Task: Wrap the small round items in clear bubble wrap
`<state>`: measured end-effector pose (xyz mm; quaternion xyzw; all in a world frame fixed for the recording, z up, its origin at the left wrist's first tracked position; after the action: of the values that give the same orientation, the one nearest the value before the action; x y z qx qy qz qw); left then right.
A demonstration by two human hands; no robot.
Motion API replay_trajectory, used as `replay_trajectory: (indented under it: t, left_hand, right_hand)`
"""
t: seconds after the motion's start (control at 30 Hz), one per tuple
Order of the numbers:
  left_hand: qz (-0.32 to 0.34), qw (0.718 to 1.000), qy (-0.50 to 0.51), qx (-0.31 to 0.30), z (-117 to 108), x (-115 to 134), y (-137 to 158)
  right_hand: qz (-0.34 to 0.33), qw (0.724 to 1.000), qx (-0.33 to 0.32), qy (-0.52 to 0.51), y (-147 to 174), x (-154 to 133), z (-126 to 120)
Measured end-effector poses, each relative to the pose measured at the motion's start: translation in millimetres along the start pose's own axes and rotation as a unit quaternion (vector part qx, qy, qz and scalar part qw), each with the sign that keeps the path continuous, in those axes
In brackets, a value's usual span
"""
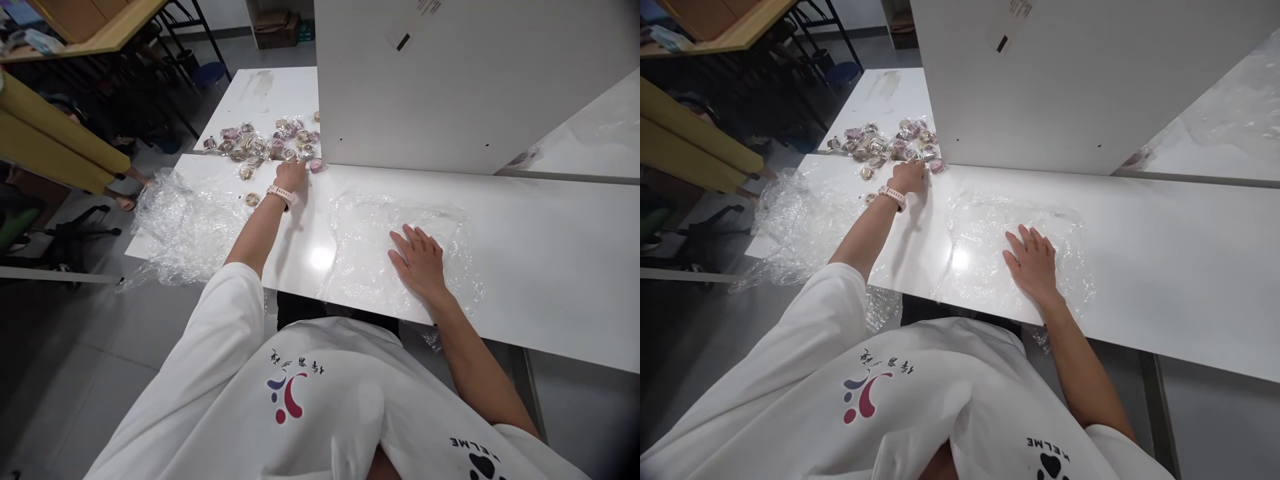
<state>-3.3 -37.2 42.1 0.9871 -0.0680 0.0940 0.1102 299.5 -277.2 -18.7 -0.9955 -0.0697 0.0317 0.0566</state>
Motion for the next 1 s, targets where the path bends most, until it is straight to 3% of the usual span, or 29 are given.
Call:
replay_trajectory:
  t: [0.13, 0.27, 0.33, 0.4, 0.47, 0.53, 0.63, 0.7, 0.77, 0.83, 0.93, 1.0]
  left_hand:
    - [-0.012, 0.999, 0.003, 0.039, 6.5, -2.8, 12.7]
    - [-0.046, 0.988, 0.075, 0.129, -10.5, -7.4, 33.6]
    - [-0.002, 0.973, 0.131, 0.188, -20.5, 12.1, 58.7]
    - [0.089, 0.952, 0.196, 0.219, -18.6, 50.0, 95.9]
    - [0.187, 0.939, 0.218, 0.191, 2.5, 97.3, 138.1]
    - [0.262, 0.937, 0.195, 0.125, 39.4, 139.1, 174.7]
    - [0.310, 0.937, 0.153, 0.045, 95.1, 167.4, 203.1]
    - [0.319, 0.934, 0.161, 0.022, 115.6, 162.6, 207.2]
    - [0.330, 0.924, 0.193, 0.015, 120.4, 145.7, 210.2]
    - [0.350, 0.910, 0.220, 0.006, 116.6, 123.9, 219.0]
    - [0.367, 0.903, 0.222, -0.010, 110.4, 94.0, 240.0]
    - [0.365, 0.906, 0.213, -0.006, 108.8, 80.8, 251.9]
  right_hand:
    - [-0.007, 1.000, -0.003, 0.007, -8.2, -2.4, 4.8]
    - [-0.013, 1.000, -0.004, -0.010, -28.2, -8.2, 11.2]
    - [-0.015, 1.000, -0.008, -0.022, -39.6, -11.3, 14.1]
    - [-0.021, 0.999, -0.008, -0.039, -49.6, -12.5, 15.9]
    - [-0.030, 0.997, -0.001, -0.067, -56.6, -9.1, 16.0]
    - [-0.033, 0.994, 0.010, -0.106, -59.0, 0.5, 14.3]
    - [0.007, 0.988, 0.041, -0.148, -48.1, 23.7, 5.2]
    - [0.054, 0.984, 0.086, -0.145, -27.1, 36.1, -8.0]
    - [0.073, 0.979, 0.137, -0.134, 4.9, 37.4, -24.8]
    - [0.033, 0.979, 0.156, -0.131, 42.3, 24.8, -37.7]
    - [-0.082, 0.983, 0.106, -0.122, 94.2, -5.1, -38.8]
    - [-0.104, 0.986, 0.078, -0.107, 117.5, -16.5, -31.4]
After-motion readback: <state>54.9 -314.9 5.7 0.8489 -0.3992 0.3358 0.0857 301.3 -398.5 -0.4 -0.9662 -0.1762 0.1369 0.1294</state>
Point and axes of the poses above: each hand's wrist, its own y-axis away from the middle knuckle, its own z-axis out of the palm, x = y × z, the point moved 4 cm from there along -y, towards the middle knuckle, and after that the axes turned 13 degrees about y, right-handed, at the moved point
